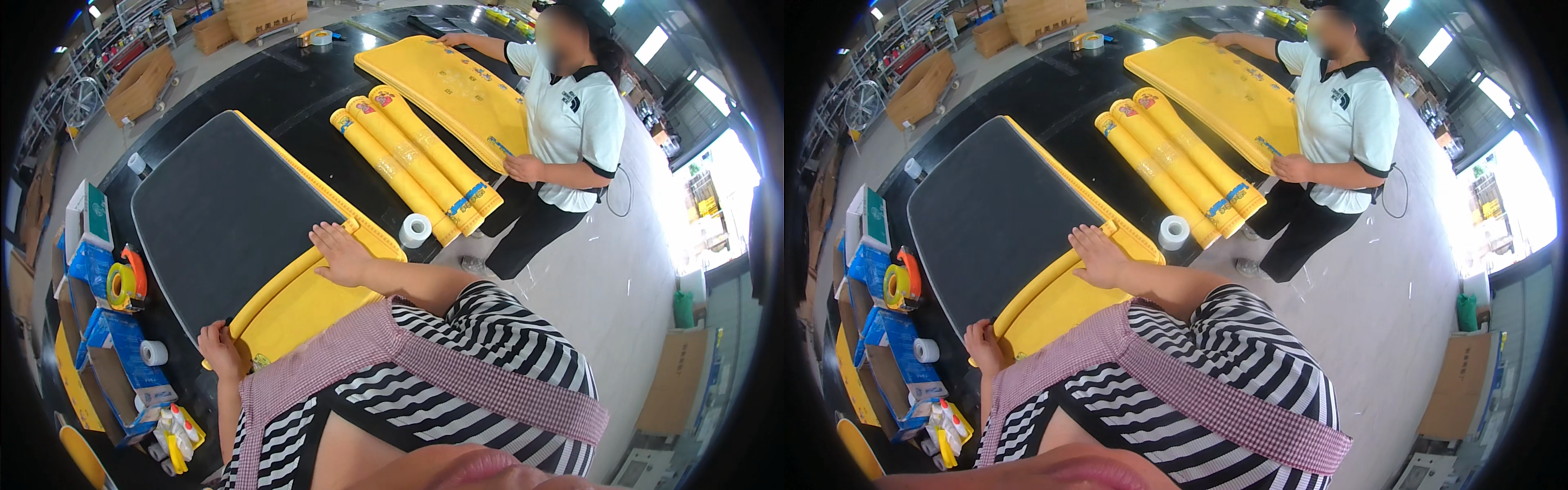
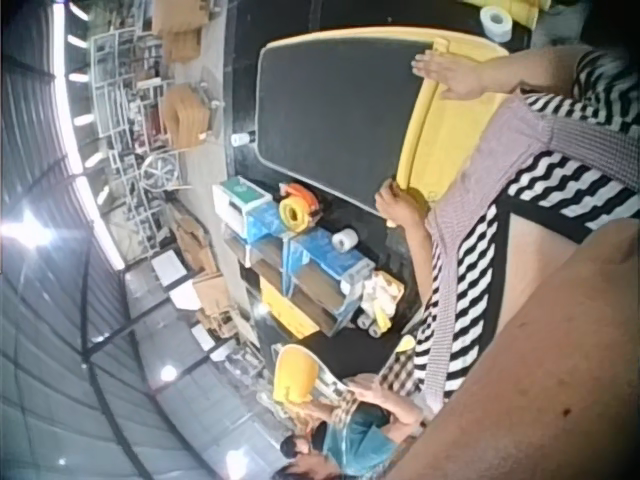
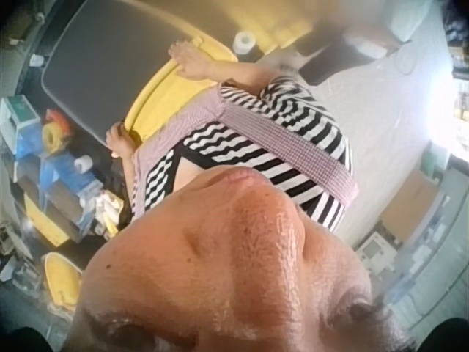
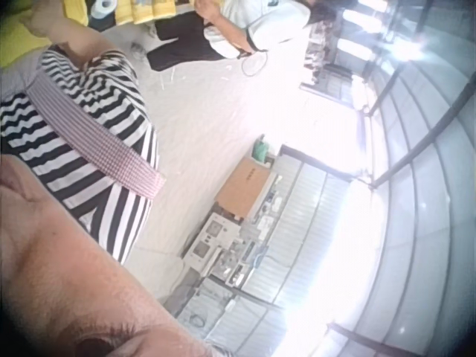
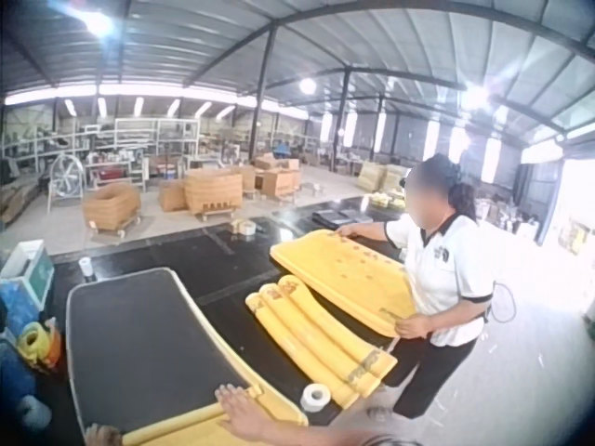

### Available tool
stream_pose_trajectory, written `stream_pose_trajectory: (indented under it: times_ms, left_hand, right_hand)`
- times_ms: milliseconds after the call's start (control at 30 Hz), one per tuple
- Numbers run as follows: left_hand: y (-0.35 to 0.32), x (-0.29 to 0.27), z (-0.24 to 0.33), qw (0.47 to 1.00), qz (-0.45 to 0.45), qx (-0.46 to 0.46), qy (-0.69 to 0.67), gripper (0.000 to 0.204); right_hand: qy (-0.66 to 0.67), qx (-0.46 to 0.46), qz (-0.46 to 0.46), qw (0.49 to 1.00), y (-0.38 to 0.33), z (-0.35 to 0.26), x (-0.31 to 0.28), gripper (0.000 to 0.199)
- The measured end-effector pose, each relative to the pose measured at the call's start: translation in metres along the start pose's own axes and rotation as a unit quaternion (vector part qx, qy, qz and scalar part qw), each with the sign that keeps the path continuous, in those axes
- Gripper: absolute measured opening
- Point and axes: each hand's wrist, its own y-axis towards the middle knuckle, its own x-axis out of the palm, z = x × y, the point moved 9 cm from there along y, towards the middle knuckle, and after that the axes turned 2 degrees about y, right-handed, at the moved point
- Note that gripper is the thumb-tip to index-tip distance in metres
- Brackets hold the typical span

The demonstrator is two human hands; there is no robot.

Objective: The person rolls a yellow mat on a black table, secures it with tape, and stacks it with other rolled mats. They repeat this process for multiple mats, using tape to secure each roll.

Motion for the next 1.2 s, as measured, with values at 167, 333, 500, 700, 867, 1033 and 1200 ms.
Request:
stream_pose_trajectory:
  times_ms: [167,333,500,700,867,1033,1200]
  left_hand:
    - [-0.013,-0.003,0.000,0.998,0.003,0.055,-0.017,0.022]
    - [-0.015,-0.002,0.030,0.982,-0.049,0.147,0.107,0.032]
    - [-0.005,0.023,0.020,0.959,-0.200,-0.051,0.193,0.042]
    - [0.012,0.060,0.048,0.927,-0.244,-0.136,0.251,0.068]
    - [0.055,0.077,0.019,0.910,-0.240,-0.216,0.261,0.084]
    - [0.081,0.084,0.015,0.906,-0.250,-0.253,0.228,0.095]
    - [0.086,0.086,0.017,0.905,-0.256,-0.250,0.228,0.093]
  right_hand:
    - [-0.005,0.000,-0.003,1.000,0.002,-0.001,0.003,0.082]
    - [0.019,0.000,0.029,0.999,0.007,0.002,0.002,0.087]
    - [0.030,0.009,0.034,0.999,0.026,0.003,-0.005,0.082]
    - [0.015,0.017,0.002,1.000,0.045,0.004,-0.011,0.079]
    - [0.010,0.017,0.010,1.000,0.074,0.007,-0.017,0.076]
    - [0.028,0.014,0.005,1.000,0.104,0.014,-0.020,0.076]
    - [0.201,-0.053,0.124,0.970,0.096,0.050,-0.059,0.073]
